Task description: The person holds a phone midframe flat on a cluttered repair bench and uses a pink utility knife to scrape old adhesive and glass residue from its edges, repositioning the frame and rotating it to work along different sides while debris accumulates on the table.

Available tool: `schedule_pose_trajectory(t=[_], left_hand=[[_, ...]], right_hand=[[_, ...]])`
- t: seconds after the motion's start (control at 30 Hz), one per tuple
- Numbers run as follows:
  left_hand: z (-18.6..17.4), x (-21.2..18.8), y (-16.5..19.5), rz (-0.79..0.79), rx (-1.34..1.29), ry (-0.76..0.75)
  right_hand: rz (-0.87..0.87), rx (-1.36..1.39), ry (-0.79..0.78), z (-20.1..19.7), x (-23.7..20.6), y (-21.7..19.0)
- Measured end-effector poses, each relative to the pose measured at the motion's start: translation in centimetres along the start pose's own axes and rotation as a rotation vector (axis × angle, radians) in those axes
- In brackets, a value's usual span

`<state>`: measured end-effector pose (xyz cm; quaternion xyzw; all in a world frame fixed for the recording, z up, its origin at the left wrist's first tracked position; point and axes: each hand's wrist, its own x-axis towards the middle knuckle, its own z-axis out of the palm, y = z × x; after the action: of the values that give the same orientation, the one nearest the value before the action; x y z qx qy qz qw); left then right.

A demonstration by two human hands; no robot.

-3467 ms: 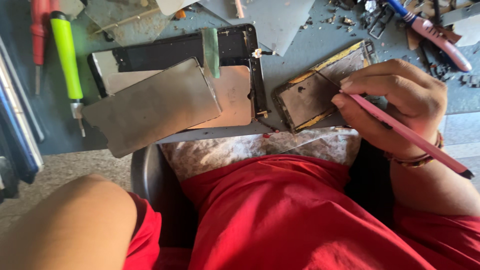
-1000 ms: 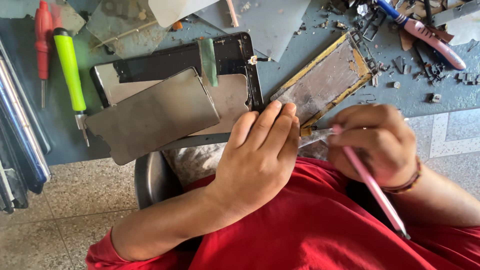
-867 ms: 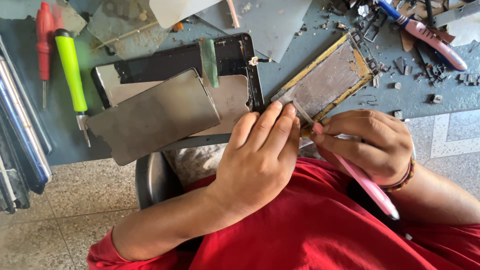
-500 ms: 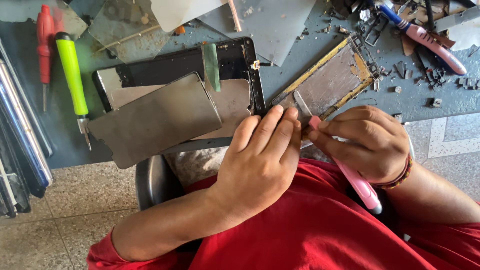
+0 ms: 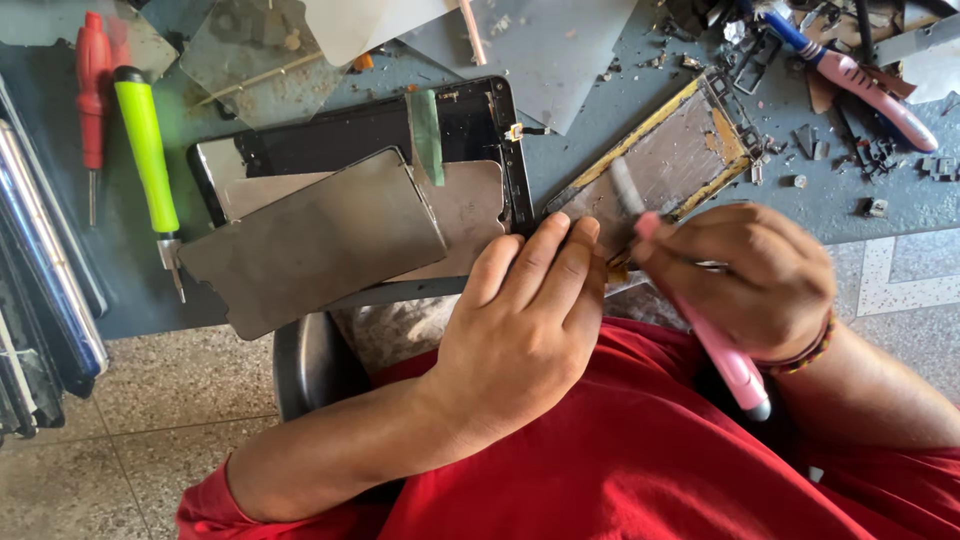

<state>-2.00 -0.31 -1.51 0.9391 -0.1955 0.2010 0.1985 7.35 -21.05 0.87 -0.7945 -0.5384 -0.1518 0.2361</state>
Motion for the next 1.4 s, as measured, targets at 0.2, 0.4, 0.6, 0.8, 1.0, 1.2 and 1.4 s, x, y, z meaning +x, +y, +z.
schedule_pose_trajectory(t=[0.2, 0.4, 0.6, 0.8, 1.0, 1.2, 1.4], left_hand=[[0.1, -0.1, 0.0, -0.003, -0.012, -0.001], [-0.1, 0.0, 0.0, -0.003, -0.009, -0.003], [0.0, -0.1, -0.1, 0.000, -0.006, -0.024], [0.2, -0.1, -0.1, -0.002, -0.019, 0.004], [0.4, -0.3, 0.1, -0.005, -0.012, 0.015], [-0.1, -0.1, 0.2, -0.025, -0.010, -0.022], [-0.7, 0.2, -0.1, -0.043, -0.060, -0.033]], right_hand=[[0.045, -0.068, 0.005, -0.1, 0.2, 0.2], [0.007, 0.048, 0.020, 0.0, -0.4, 0.3], [0.059, -0.065, 0.003, -0.4, -1.2, 0.3], [0.078, 0.016, 0.100, -0.2, -2.4, 3.3], [0.332, 0.083, 0.055, -1.8, -3.0, 3.1], [0.511, 0.358, -0.045, -3.6, -2.9, 3.3], [0.560, 0.413, 0.014, -3.8, -7.6, 7.3]])
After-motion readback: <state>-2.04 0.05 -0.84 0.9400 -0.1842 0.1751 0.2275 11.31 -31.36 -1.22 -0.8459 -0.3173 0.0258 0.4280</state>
